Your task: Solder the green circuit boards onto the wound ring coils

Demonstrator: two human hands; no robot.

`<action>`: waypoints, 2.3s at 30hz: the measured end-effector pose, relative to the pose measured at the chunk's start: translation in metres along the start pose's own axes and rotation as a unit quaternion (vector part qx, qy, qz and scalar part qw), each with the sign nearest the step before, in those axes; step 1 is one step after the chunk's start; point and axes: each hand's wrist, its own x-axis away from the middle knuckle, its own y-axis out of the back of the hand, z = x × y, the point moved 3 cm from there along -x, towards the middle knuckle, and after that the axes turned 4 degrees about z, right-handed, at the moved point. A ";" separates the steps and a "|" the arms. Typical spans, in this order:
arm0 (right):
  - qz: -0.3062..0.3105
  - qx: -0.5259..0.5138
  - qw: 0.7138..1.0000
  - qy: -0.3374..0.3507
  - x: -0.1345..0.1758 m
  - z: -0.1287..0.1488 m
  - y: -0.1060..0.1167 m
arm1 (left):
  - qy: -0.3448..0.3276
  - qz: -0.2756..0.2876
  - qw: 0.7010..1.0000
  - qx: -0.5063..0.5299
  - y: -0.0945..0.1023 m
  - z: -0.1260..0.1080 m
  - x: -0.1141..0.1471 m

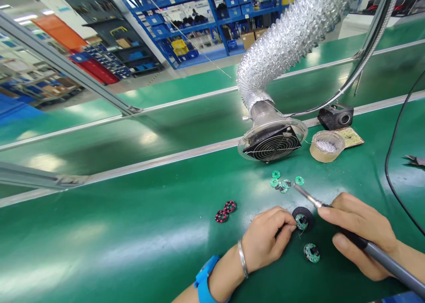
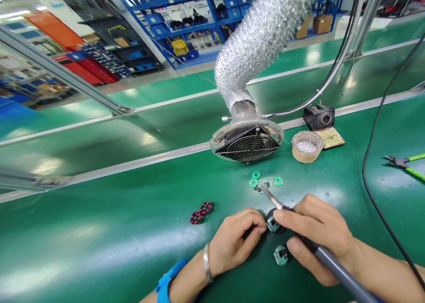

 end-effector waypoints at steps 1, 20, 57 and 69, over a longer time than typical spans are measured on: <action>-0.001 -0.005 1.000 -0.009 0.002 0.002 0.003 | -0.003 0.001 1.000 -0.009 0.000 0.000 0.000; 0.008 -0.020 0.997 -0.070 -0.001 0.011 0.001 | -0.012 0.009 0.999 -0.044 0.001 -0.001 0.000; 0.008 -0.035 0.999 -0.031 -0.008 0.015 0.000 | -0.024 0.019 0.998 -0.055 0.001 -0.001 0.001; -0.002 -0.015 0.997 -0.072 -0.004 0.007 0.007 | -0.021 0.025 0.998 -0.059 0.000 0.001 0.001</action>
